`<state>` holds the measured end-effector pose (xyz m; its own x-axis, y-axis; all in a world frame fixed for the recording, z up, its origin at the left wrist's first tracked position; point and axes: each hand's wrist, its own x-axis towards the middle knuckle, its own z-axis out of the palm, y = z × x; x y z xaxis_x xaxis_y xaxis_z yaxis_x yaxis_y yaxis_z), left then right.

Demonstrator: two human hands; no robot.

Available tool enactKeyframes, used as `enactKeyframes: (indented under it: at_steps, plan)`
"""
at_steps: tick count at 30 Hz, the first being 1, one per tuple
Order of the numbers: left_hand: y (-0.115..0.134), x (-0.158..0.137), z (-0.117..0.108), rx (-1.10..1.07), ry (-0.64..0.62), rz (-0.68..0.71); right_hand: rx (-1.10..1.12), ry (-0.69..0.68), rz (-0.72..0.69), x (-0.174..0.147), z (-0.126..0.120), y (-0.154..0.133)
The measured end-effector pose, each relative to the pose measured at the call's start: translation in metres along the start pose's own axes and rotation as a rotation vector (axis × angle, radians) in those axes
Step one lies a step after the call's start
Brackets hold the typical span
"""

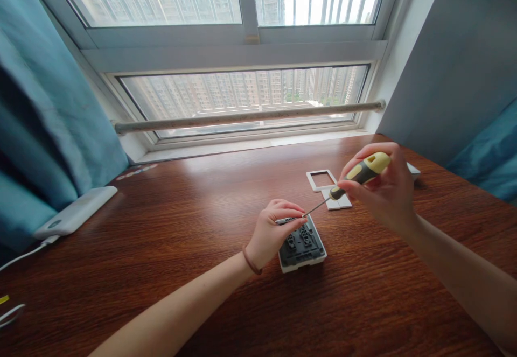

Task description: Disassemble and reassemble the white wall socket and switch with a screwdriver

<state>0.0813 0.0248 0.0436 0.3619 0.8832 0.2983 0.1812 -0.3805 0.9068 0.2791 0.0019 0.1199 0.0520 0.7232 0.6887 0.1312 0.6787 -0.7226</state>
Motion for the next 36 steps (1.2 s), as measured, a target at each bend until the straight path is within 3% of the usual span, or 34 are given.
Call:
enactKeyframes:
  at_steps: [4, 10, 18, 24, 36]
  plan:
    - [0.002, 0.0, 0.0, 0.154, -0.003, 0.032, -0.007, -0.122, 0.032, -0.005, 0.002, -0.006]
    - [-0.002, 0.0, 0.004, 0.186, -0.078, 0.001, 0.045, -0.171, 0.148, -0.007, 0.007, -0.008]
    - [-0.005, 0.009, 0.005, 0.303, -0.139, 0.043, -0.125, -0.281, 0.074, -0.009, 0.013, -0.009]
    - [0.0, 0.013, 0.005, 0.428, -0.182, 0.028, -0.191, -0.302, 0.1, -0.01, 0.012, -0.008]
    - [-0.008, 0.013, 0.005, 0.463, -0.224, 0.021, -0.224, -0.355, 0.12, -0.009, 0.012, 0.0]
